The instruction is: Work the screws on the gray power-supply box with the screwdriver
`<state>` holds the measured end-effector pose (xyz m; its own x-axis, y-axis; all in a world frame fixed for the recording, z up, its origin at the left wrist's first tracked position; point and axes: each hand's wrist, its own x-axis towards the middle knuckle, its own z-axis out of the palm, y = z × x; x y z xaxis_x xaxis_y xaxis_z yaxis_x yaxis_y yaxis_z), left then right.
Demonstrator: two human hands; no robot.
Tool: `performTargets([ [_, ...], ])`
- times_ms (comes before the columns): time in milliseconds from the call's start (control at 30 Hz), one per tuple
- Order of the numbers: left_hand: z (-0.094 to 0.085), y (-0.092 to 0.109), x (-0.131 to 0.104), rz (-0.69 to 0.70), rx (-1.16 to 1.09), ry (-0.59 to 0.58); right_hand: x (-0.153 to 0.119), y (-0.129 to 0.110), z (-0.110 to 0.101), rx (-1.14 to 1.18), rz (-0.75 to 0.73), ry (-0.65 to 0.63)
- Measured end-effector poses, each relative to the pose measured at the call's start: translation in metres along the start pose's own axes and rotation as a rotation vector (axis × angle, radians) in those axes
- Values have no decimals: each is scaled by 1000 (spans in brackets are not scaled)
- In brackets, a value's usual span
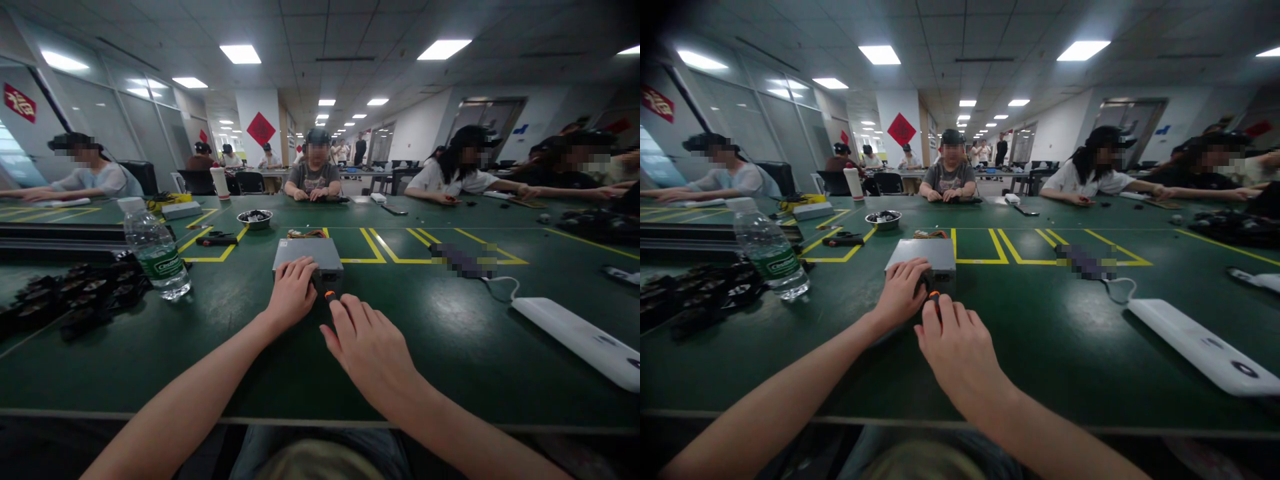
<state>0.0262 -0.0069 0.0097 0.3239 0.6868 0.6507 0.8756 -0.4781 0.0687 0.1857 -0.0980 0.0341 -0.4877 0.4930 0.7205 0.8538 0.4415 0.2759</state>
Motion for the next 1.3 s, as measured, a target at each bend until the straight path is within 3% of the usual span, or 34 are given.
performTargets([
  [200,-1,0,0,7,1,-12,-11,-6,3,69,109,36],
  [333,0,0,0,4,8,-15,-17,-8,8,83,259,16],
  [500,0,0,-1,7,9,-11,-23,-20,11,326,423,-9],
  [733,0,-1,0,9,5,-21,-17,-38,14,360,338,80],
  [867,1,-2,0,3,5,-19,-16,-28,13,345,404,107],
  [1033,0,0,0,3,8,-8,-23,-19,14,489,504,89],
  [1300,-2,-4,3,29,24,1,-24,-24,14,465,317,115],
])
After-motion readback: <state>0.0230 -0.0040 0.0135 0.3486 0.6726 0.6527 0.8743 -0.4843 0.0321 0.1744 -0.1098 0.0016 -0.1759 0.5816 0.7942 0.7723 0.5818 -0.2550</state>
